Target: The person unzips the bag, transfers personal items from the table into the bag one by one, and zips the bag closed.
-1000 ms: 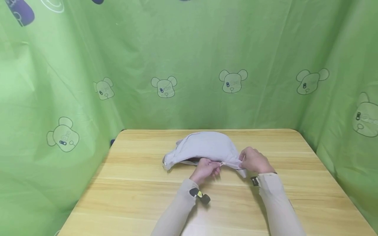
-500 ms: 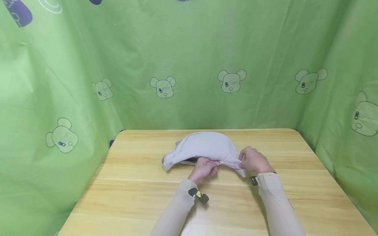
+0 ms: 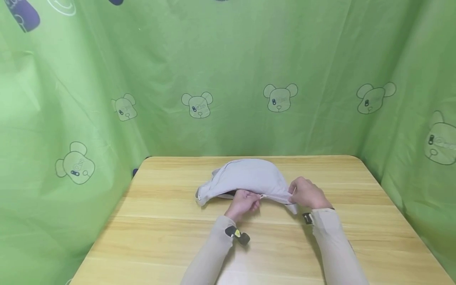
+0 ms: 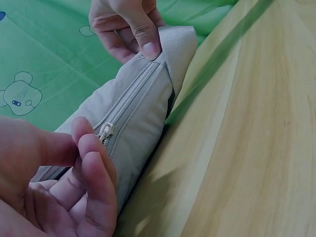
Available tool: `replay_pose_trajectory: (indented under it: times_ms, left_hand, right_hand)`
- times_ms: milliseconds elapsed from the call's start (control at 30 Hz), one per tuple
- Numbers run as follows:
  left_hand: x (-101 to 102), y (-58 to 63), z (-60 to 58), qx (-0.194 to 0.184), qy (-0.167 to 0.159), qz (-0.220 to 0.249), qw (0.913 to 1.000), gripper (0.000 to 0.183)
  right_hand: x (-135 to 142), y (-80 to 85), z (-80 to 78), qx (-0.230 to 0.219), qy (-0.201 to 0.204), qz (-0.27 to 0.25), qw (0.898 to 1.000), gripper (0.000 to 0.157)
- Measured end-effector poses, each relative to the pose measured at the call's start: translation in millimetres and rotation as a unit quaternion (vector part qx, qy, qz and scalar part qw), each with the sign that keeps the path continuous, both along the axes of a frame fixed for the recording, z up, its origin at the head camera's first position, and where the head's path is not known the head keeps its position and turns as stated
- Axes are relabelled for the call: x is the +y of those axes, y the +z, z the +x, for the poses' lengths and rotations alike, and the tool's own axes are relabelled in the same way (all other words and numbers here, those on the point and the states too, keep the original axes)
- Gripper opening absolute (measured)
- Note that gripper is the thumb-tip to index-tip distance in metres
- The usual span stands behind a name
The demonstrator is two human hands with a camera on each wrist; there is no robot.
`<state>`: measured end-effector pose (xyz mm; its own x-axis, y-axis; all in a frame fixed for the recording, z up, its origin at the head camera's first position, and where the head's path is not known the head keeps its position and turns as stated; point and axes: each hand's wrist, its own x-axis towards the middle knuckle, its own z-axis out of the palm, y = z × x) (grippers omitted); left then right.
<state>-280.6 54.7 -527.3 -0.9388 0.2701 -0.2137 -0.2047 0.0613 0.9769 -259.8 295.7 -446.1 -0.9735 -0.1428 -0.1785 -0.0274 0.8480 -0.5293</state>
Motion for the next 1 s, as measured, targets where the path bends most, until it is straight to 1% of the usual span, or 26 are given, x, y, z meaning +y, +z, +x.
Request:
replay_pose_trajectory:
  times_ms: [133,367,600,767,1000]
  left_hand:
    - [-1.3,0.0,-0.8,0.002,-0.003,-0.002,1.0000,0.020]
    - [-6.5,0.8,-1.9,0.016,-0.006,-0.002,0.9998,0.017]
    - [-8.3,3.1,-0.9,0.007,-0.002,0.004,1.0000,0.018]
    - [-9.3,6.8,0.3,0.002,-0.001,-0.004,1.0000,0.020]
    - [-11.6,6.1,-1.0,-0.006,-0.004,-0.009,0.9999,0.020]
  right_hand:
    - [0.5,0.7,0.5,-0.002,0.000,0.001,1.000,0.021]
    - [0.4,2.6,1.4,-0.004,-0.005,0.005,1.000,0.022]
    - [-1.1,4.2,3.0,-0.004,-0.004,0.005,1.000,0.022]
    - [-1.0,5.1,3.1,-0.007,-0.004,0.003,1.000,0.023]
    - [0.4,4.3,3.3,-0.006,-0.003,-0.003,1.000,0.022]
